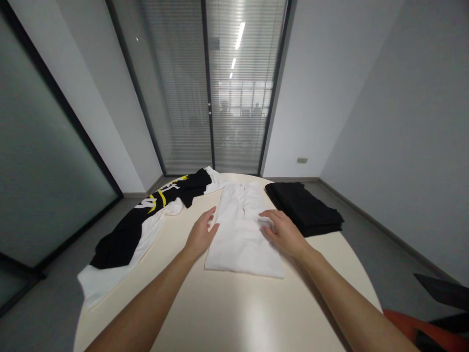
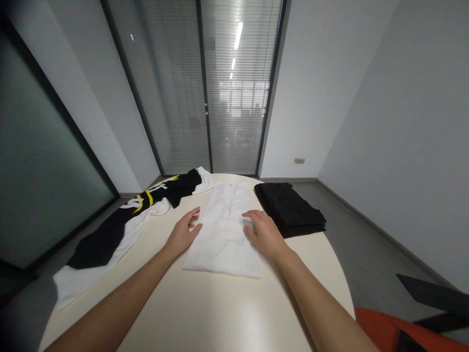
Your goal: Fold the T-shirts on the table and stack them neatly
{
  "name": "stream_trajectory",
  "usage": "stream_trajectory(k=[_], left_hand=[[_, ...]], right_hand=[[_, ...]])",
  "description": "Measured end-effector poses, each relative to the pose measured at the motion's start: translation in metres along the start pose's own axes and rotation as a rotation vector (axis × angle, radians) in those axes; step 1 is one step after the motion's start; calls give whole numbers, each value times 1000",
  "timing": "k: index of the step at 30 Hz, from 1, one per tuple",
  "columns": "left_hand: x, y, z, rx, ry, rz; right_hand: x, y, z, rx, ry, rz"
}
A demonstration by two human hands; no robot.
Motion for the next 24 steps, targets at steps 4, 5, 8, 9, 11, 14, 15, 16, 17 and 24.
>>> stream_trajectory(k=[4,5,8,9,11,14,15,16,17,24], left_hand=[[-21,-13,-22,131,160,252],[-29,-18,-28,230,189,296],[-51,-31,-42,535,314,370],[-57,-35,-45,592,367,375],[-66,-39,-47,643,459,381],[-74,-40,-45,676,531,397],[-75,-40,-44,686,541,392],[-77,-40,-44,696,546,381],[-78,-40,-45,708,546,361],[-93,-54,-53,1085,433,6]], right_hand=[[34,-7,-6,302,86,-76],[43,-10,-6,392,89,-69],[62,-18,-2,583,29,-34],[65,-20,0,615,4,-27],[65,-22,5,642,-33,-25],[61,-22,5,633,-48,-20],[60,-22,4,631,-43,-14],[60,-21,2,633,-30,-5],[60,-21,1,644,-8,7],[70,-32,7,999,277,224]])
Point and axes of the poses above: each hand's wrist, its own y-axis towards the middle knuckle, its own z-axis out of the palm, x = y × z, the point moved 1 cm from there along y, towards the middle knuckle, and after that the axes turned 7 degrees about y, right-handed, at the moved point
